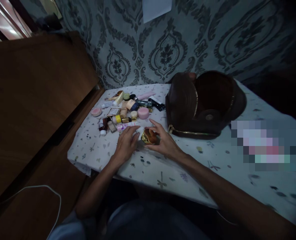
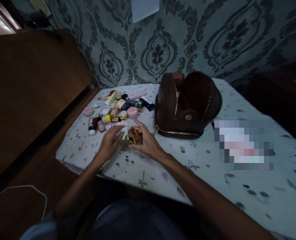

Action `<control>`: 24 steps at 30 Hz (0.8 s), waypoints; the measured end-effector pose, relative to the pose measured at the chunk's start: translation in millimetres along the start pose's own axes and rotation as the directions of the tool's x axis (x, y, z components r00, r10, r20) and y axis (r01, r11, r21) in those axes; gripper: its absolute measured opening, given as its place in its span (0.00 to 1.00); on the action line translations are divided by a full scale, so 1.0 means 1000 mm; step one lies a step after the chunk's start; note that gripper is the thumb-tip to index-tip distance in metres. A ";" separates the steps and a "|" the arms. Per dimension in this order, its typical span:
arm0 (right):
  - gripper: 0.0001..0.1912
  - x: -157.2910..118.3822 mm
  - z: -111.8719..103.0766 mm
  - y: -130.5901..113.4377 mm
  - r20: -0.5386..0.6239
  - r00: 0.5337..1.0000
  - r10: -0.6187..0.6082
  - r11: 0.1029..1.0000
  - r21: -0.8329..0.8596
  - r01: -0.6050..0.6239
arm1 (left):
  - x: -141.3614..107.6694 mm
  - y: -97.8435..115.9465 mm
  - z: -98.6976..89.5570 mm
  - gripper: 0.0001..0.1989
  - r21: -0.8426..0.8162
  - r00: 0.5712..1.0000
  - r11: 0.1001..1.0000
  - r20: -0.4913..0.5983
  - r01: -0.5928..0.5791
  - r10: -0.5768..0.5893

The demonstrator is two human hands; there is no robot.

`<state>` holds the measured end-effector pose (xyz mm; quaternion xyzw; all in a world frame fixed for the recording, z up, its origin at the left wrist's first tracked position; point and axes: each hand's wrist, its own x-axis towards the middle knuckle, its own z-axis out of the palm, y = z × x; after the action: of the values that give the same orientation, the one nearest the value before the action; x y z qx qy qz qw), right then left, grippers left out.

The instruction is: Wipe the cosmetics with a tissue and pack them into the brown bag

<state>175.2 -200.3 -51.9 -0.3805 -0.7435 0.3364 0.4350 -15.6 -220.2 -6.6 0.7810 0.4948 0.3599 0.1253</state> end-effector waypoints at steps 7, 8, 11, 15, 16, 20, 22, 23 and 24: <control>0.56 0.002 0.009 -0.002 0.056 0.998 0.040 0.999 0.013 -0.041 | 0.011 0.003 -0.012 0.13 0.045 0.995 0.996 0.053 -0.082 0.080; 0.57 0.002 0.010 -0.002 0.048 0.997 0.054 0.999 0.005 -0.054 | 0.013 0.005 -0.013 0.13 0.072 0.993 0.993 0.073 -0.093 0.088; 0.59 0.003 0.011 -0.004 0.041 0.996 0.085 0.996 -0.002 -0.085 | 0.016 0.014 -0.014 0.13 0.184 0.987 0.975 0.126 -0.125 0.103; 0.58 0.004 0.011 -0.007 0.037 0.992 0.117 0.993 -0.031 -0.116 | 0.013 0.029 -0.010 0.15 0.307 0.959 0.923 0.230 -0.233 0.166; 0.57 0.004 0.011 -0.008 0.033 0.992 0.120 0.992 -0.037 -0.119 | 0.011 0.031 -0.009 0.15 0.321 0.947 0.909 0.261 -0.267 0.186; 0.56 0.004 0.011 -0.009 0.027 0.989 0.142 0.988 -0.057 -0.141 | -0.001 0.033 -0.013 0.16 0.303 0.915 0.888 0.317 -0.347 0.250; 0.56 0.004 0.010 -0.008 0.045 0.985 0.169 0.984 -0.067 -0.166 | -0.008 0.027 -0.019 0.16 0.249 0.914 0.902 0.296 -0.353 0.276; 0.56 0.004 0.011 -0.006 0.057 0.983 0.175 0.983 -0.066 -0.172 | -0.012 0.023 -0.021 0.15 0.212 0.920 0.915 0.271 -0.344 0.283; 0.55 0.004 0.011 -0.005 0.067 0.983 0.174 0.984 -0.060 -0.170 | -0.015 0.018 -0.023 0.15 0.169 0.930 0.930 0.235 -0.326 0.283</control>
<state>162.7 -200.7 -50.2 -0.4426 -0.7318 0.3659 0.3669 -23.0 -246.0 13.2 0.8904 0.3856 0.2389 0.0374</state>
